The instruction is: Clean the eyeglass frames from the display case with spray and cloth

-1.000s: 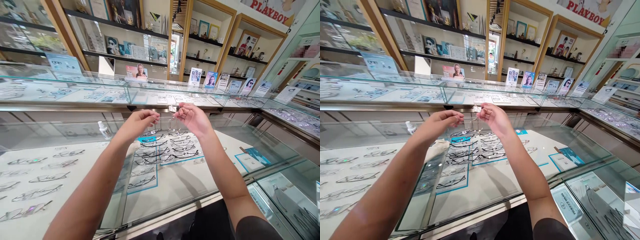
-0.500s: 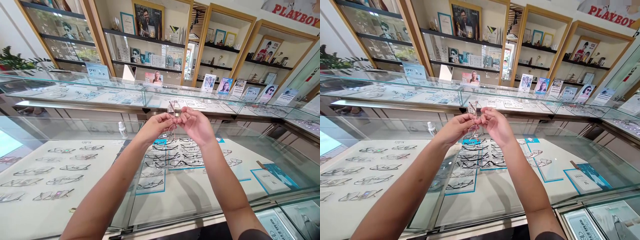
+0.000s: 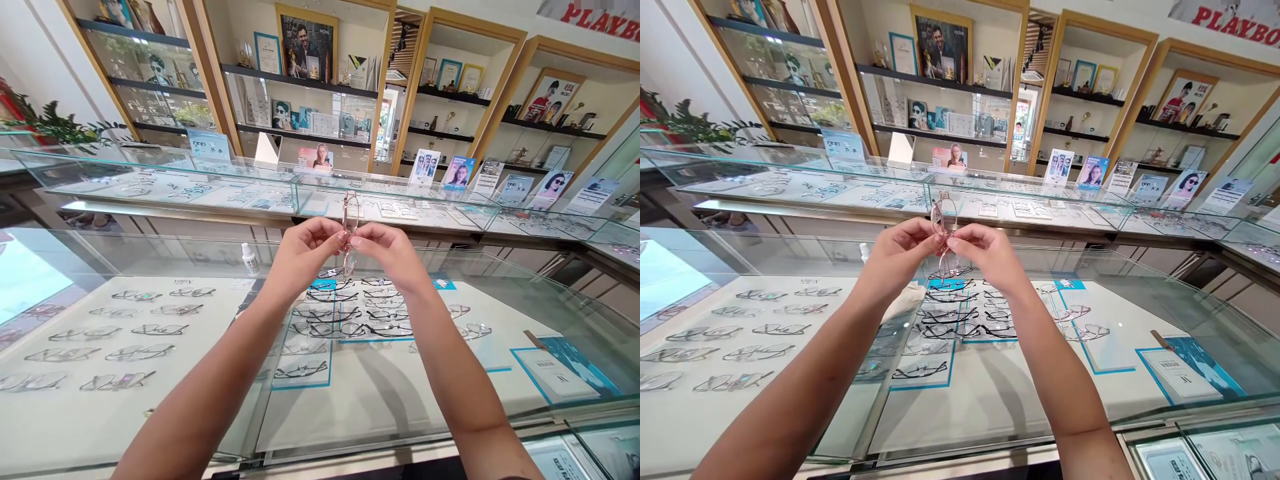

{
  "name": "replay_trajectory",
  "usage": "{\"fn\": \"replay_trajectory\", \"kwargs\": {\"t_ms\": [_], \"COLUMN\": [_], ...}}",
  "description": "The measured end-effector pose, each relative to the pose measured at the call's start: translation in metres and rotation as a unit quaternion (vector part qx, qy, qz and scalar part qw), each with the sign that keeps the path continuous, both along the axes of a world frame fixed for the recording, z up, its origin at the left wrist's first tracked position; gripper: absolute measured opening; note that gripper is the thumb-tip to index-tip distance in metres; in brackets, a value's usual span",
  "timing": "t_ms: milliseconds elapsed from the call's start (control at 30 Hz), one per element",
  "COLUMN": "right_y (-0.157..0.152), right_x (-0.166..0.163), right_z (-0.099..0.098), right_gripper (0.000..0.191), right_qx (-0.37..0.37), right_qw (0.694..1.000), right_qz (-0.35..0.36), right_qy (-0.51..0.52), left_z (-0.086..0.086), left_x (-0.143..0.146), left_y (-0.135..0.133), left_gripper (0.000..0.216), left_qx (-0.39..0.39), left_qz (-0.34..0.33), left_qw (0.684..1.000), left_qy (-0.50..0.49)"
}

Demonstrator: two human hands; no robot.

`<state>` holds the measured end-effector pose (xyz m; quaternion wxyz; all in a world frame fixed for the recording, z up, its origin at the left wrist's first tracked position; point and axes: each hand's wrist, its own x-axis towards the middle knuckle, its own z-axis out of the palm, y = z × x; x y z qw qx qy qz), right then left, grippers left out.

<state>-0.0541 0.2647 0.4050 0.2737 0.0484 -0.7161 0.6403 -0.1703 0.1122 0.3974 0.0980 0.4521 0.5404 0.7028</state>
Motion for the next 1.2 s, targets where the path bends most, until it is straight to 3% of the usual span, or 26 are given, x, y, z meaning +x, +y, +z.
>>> {"fn": "replay_trajectory", "kwargs": {"t_ms": [267,467,700,933,1033,1133,1200], "right_y": [0.008,0.014,0.023,0.025,0.023,0.022,0.023], "right_x": [-0.002,0.003,0.011,0.012,0.012,0.012,0.013], "right_z": [-0.003,0.000,0.006,0.007,0.007,0.006,0.006], "right_gripper": [0.009,0.010,0.011,0.013,0.012,0.014,0.015], "right_qx": [-0.029,-0.024,0.010,0.023,-0.019,-0.076,-0.099], "right_qw": [0.999,0.999,0.999,0.998,0.998,0.996,0.994], "right_qz": [0.024,0.023,0.023,0.034,0.037,0.040,0.043], "right_qy": [-0.004,-0.016,-0.037,-0.053,-0.040,-0.027,-0.018], "left_z": [-0.003,-0.001,0.008,0.012,0.011,0.010,0.008], "left_x": [-0.008,-0.016,-0.031,-0.037,-0.031,-0.020,-0.010], "left_y": [-0.001,-0.004,-0.020,-0.026,-0.023,-0.021,-0.020], "left_gripper": [0.027,0.028,0.014,0.013,0.011,0.014,0.011], "left_qx": [-0.014,-0.033,-0.077,-0.081,-0.058,0.005,0.028], "left_qz": [-0.021,0.015,0.194,0.266,0.308,0.409,0.428], "left_qw": [0.999,0.993,0.941,0.899,0.884,0.839,0.817], "left_qy": [0.041,0.115,0.265,0.339,0.347,0.358,0.386]}}
